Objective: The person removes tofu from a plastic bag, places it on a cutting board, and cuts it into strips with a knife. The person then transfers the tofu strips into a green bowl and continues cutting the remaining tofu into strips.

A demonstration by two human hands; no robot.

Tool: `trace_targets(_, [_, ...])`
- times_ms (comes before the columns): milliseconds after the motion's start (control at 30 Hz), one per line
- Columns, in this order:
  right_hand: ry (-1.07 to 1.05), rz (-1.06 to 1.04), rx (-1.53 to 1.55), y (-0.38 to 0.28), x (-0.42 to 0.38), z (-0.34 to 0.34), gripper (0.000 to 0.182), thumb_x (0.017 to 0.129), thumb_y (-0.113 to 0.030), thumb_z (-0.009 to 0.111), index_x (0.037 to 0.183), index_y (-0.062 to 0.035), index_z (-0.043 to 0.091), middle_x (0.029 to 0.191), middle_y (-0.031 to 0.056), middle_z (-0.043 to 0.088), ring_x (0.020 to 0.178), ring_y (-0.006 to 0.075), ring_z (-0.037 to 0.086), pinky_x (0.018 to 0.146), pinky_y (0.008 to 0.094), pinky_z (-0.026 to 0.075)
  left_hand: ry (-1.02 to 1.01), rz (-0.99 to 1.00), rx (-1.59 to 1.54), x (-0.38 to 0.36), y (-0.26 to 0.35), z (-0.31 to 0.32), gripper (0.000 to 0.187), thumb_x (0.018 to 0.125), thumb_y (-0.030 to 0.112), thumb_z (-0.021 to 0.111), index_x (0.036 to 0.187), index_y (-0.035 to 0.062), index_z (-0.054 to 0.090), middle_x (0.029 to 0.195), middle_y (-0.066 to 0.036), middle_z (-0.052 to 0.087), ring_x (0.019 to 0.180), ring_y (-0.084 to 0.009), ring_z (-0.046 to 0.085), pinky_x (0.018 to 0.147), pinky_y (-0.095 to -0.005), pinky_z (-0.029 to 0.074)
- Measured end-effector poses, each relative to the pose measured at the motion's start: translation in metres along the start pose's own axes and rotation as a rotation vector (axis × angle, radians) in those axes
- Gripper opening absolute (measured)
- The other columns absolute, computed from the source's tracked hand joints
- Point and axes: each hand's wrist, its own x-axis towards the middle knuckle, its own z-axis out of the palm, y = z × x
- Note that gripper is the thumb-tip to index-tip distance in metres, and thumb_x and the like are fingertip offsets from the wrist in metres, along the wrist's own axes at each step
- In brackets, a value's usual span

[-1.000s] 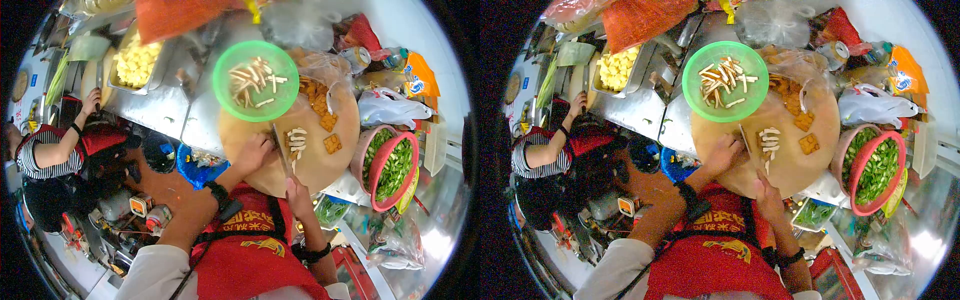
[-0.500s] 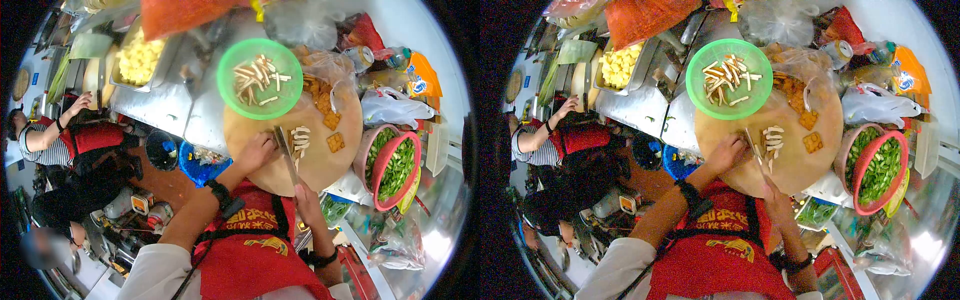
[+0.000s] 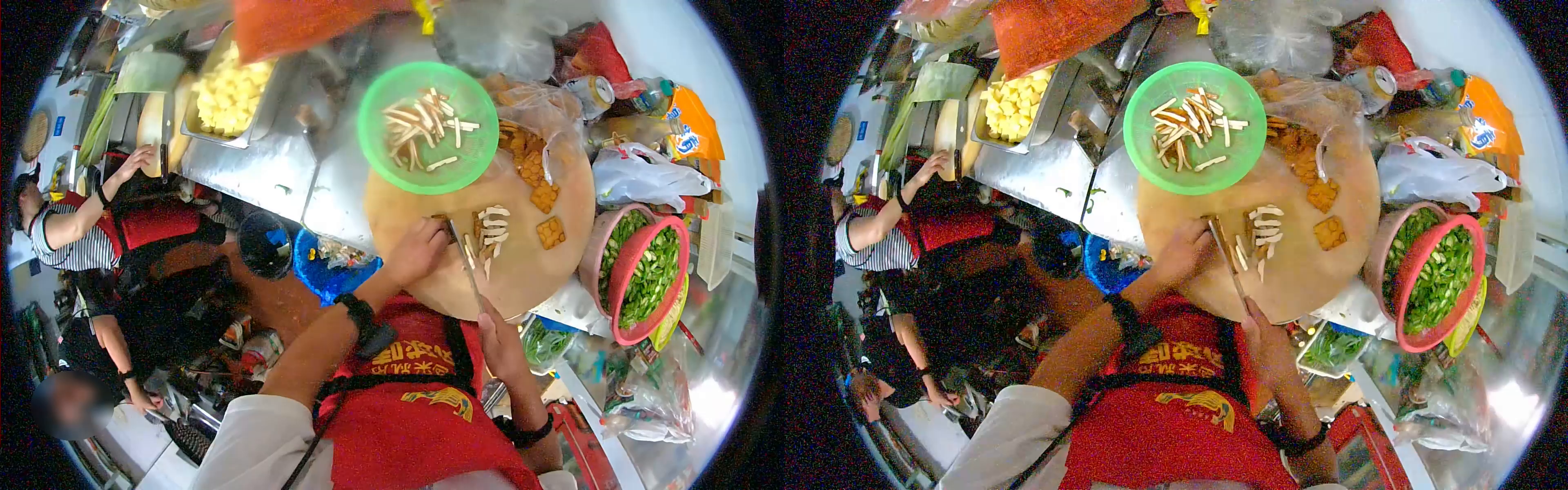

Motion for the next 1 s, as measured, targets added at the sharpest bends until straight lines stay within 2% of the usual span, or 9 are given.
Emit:
trace_targets(67, [0.031,-0.007,-0.049,-0.008,0.010,0.006,0.048,0.098,-0.035,0.036,0.137,-0.0076,0.044,0.099,0.0296,0.062,0.097,0.0400,0.062,0.090,0.0457,0.045,-0.021,0.005,0.029,0.001,0.003,-0.004,0.025,0.072,0.007,0.062,0.096,0.0012,0.056,0.099,-0.014,0.054,0.092,-0.0325,0.052,0.081,-0.0390,0.046])
trace_targets(133, [-0.234,0.412,0.103,-0.032,0.035,-0.004,0.048,0.099,-0.036,0.036,0.138,-0.0094,0.042,0.107,0.0288,0.061,0.105,0.0405,0.058,0.096,0.0462,0.041,-0.018,0.044,-0.007,0.004,0.004,-0.008,0.023,0.072,0.007,0.061,0.094,0.0012,0.056,0.097,-0.014,0.053,0.092,-0.0324,0.052,0.081,-0.0390,0.045])
trace_targets(267, [-0.234,0.406,0.195,-0.023,0.019,-0.019,0.049,0.099,-0.037,0.036,0.140,-0.0116,0.040,0.101,0.0300,0.061,0.100,0.0420,0.060,0.093,0.0470,0.042,-0.010,0.049,-0.018,0.001,0.000,-0.004,0.023,0.072,0.008,0.061,0.093,0.0010,0.056,0.095,-0.013,0.053,0.092,-0.0320,0.052,0.081,-0.0386,0.045])
trace_targets(333, [-0.099,0.077,0.047,-0.004,-0.006,-0.014,0.048,0.098,-0.037,0.037,0.138,-0.0117,0.042,0.080,0.0278,0.062,0.081,0.0408,0.063,0.081,0.0469,0.047,-0.180,-0.072,-0.047,-0.005,0.001,-0.005,0.029,0.079,0.012,0.049,0.105,0.0021,0.054,0.106,-0.016,0.050,0.104,-0.0342,0.048,0.091,-0.0392,0.042])
trace_targets(567, [-0.224,0.392,0.123,-0.019,0.030,-0.002,0.048,0.098,-0.037,0.038,0.138,-0.0122,0.042,0.095,0.0306,0.062,0.095,0.0442,0.061,0.091,0.0478,0.044,-0.070,0.048,0.025,-0.003,0.001,-0.007,0.025,0.072,0.009,0.060,0.095,0.0015,0.056,0.096,-0.012,0.052,0.093,-0.0298,0.050,0.084,-0.0375,0.044])
trace_targets(667, [-0.117,0.241,0.160,-0.003,0.010,-0.004,0.048,0.098,-0.036,0.037,0.138,-0.0114,0.042,0.087,0.0326,0.061,0.086,0.0450,0.062,0.083,0.0495,0.046,-0.060,0.059,-0.010,-0.007,-0.003,-0.004,0.026,0.073,0.010,0.057,0.097,0.0008,0.057,0.098,-0.013,0.052,0.095,-0.0304,0.050,0.087,-0.0365,0.044])
trace_targets(767, [0.081,-0.235,-0.023,-0.003,0.002,-0.002,0.047,0.097,-0.035,0.037,0.137,-0.0097,0.044,0.075,0.0311,0.059,0.072,0.0424,0.062,0.073,0.0496,0.047,-0.060,0.022,0.023,-0.011,-0.002,-0.005,0.029,0.073,0.012,0.055,0.099,0.0002,0.057,0.100,-0.012,0.052,0.097,-0.0310,0.050,0.089,-0.0365,0.043])
trace_targets(833, [-0.197,0.323,0.041,-0.030,0.018,-0.004,0.048,0.098,-0.035,0.038,0.137,-0.0091,0.043,0.071,0.0287,0.059,0.068,0.0387,0.063,0.070,0.0481,0.047,-0.071,0.059,0.039,-0.010,-0.001,-0.007,0.027,0.073,0.010,0.056,0.098,0.0001,0.056,0.100,-0.012,0.053,0.098,-0.0311,0.050,0.089,-0.0371,0.043])
trace_targets(1000, [-0.191,0.321,0.188,-0.025,0.023,-0.015,0.049,0.098,-0.038,0.036,0.137,-0.0088,0.043,0.075,0.0281,0.060,0.074,0.0382,0.063,0.074,0.0461,0.047,-0.008,0.036,-0.094,-0.006,0.001,-0.010,0.024,0.073,0.006,0.056,0.096,0.0009,0.057,0.098,-0.014,0.054,0.095,-0.0319,0.052,0.087,-0.0387,0.045])
